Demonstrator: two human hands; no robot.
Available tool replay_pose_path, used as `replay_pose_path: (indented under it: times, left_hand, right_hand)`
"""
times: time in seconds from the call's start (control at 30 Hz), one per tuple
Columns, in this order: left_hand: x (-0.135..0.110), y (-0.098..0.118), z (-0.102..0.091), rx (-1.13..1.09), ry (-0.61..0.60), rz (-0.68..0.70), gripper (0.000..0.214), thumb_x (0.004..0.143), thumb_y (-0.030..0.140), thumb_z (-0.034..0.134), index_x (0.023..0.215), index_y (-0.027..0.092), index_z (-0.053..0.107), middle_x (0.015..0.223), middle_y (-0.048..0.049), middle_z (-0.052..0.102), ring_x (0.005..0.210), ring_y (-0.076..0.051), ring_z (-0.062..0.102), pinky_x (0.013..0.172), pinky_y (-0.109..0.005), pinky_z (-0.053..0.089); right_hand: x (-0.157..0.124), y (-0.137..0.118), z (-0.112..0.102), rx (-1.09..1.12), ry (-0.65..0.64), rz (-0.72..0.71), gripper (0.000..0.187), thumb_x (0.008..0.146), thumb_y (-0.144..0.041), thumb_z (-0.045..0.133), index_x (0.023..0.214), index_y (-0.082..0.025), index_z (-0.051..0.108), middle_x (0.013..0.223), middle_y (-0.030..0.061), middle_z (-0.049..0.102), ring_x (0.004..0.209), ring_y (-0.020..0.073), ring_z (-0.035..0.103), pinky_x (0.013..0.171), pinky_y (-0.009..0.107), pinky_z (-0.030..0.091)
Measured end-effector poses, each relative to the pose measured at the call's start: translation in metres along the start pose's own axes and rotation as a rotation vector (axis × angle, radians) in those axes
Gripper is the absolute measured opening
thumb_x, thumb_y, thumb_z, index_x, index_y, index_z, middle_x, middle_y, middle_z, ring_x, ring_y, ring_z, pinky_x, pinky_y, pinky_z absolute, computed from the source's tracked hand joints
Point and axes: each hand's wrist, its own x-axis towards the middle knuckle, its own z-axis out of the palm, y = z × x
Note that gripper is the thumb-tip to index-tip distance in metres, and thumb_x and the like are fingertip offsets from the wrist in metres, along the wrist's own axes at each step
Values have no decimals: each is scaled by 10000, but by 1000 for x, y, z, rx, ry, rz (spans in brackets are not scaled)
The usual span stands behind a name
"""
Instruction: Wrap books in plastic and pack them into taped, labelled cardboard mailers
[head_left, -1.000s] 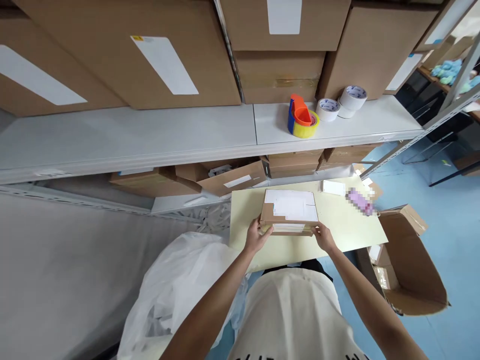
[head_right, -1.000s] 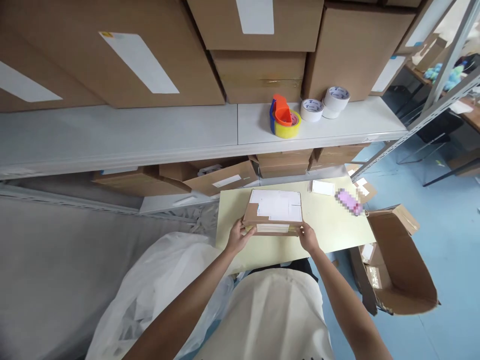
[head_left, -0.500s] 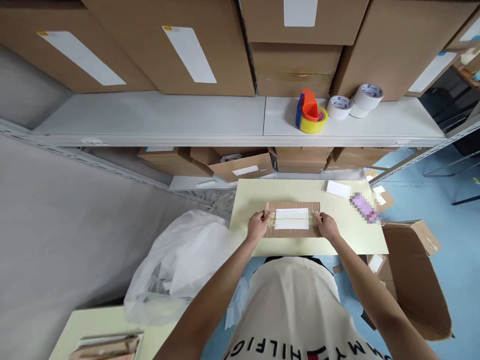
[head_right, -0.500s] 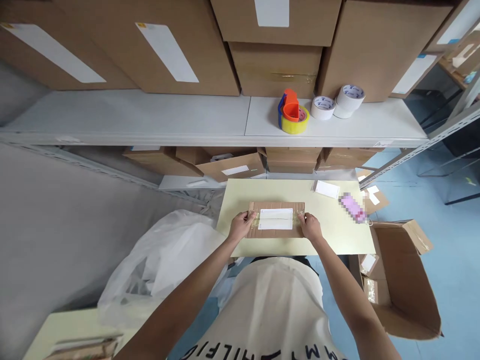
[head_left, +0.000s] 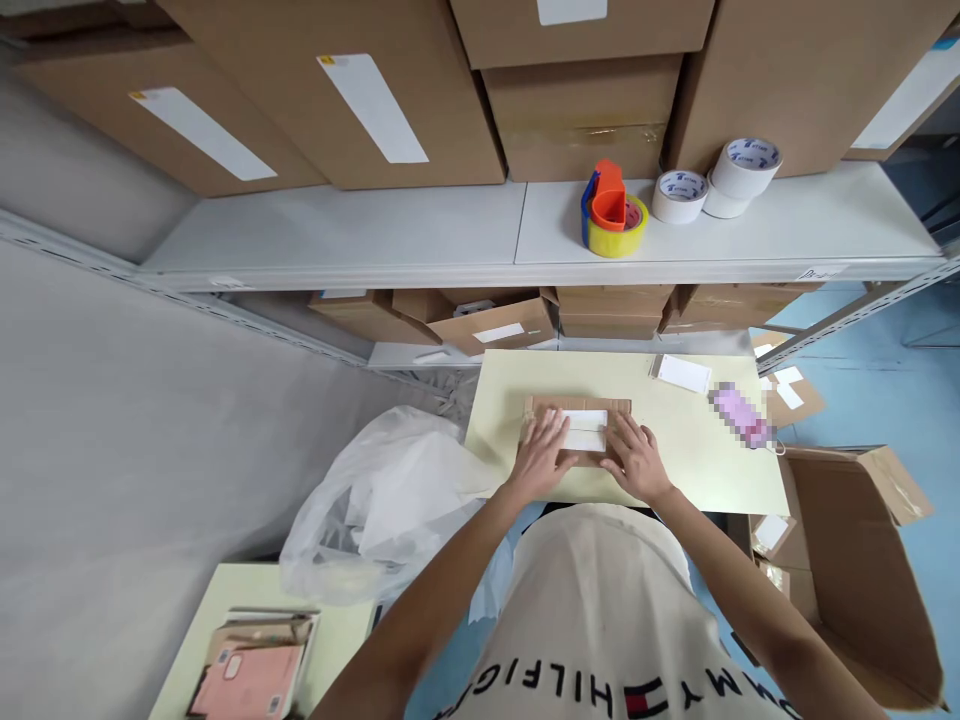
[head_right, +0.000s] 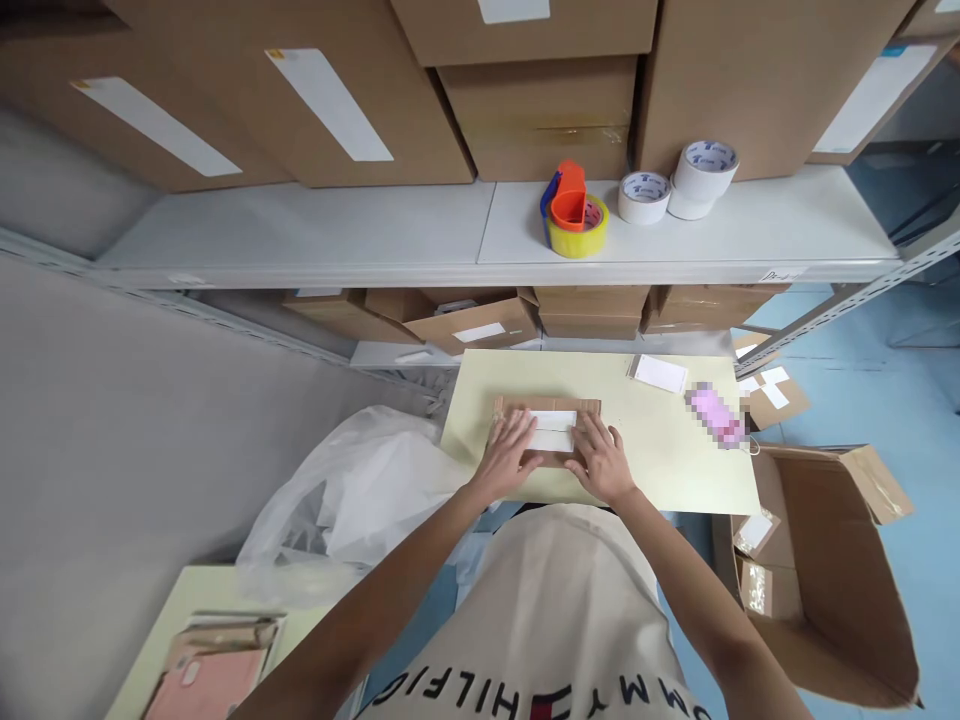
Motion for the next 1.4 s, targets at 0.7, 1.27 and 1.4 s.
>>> replay_pose_path:
  times: [0.7, 1.27, 1.4]
  left_hand:
    - [55, 80, 18, -247, -150, 19, 593, 975, 398, 406, 1523, 194, 305, 1612, -142, 240, 1499, -292, 199, 1194, -519, 241]
    - [184, 153, 28, -317, -536, -102, 483, 880, 365, 582, 1311, 147, 569, 1384, -150, 583, 1293, -286, 540, 1071, -373, 422]
    - [196, 149, 36, -394, -570, -210, 503, 861, 381, 604, 1298, 132, 583, 1379, -177, 582, 1294, -312, 537, 1065, -378, 407]
  right_hand:
    - [-61, 96, 3, 207, 84, 194, 529, 979, -291, 412, 1489, -155, 377, 1508, 192, 441, 1403, 299, 416, 1037, 474, 440]
    - [54, 229, 15, 13, -193, 394, 587, 880, -135, 534, 1446, -94, 383, 1509, 250, 409, 1405, 321, 391, 1036, 479, 412]
    - [65, 239, 30, -26, -163, 373, 516, 902, -171, 524, 1404, -94, 437, 1499, 248, 422, 1394, 334, 392, 1014, 494, 420]
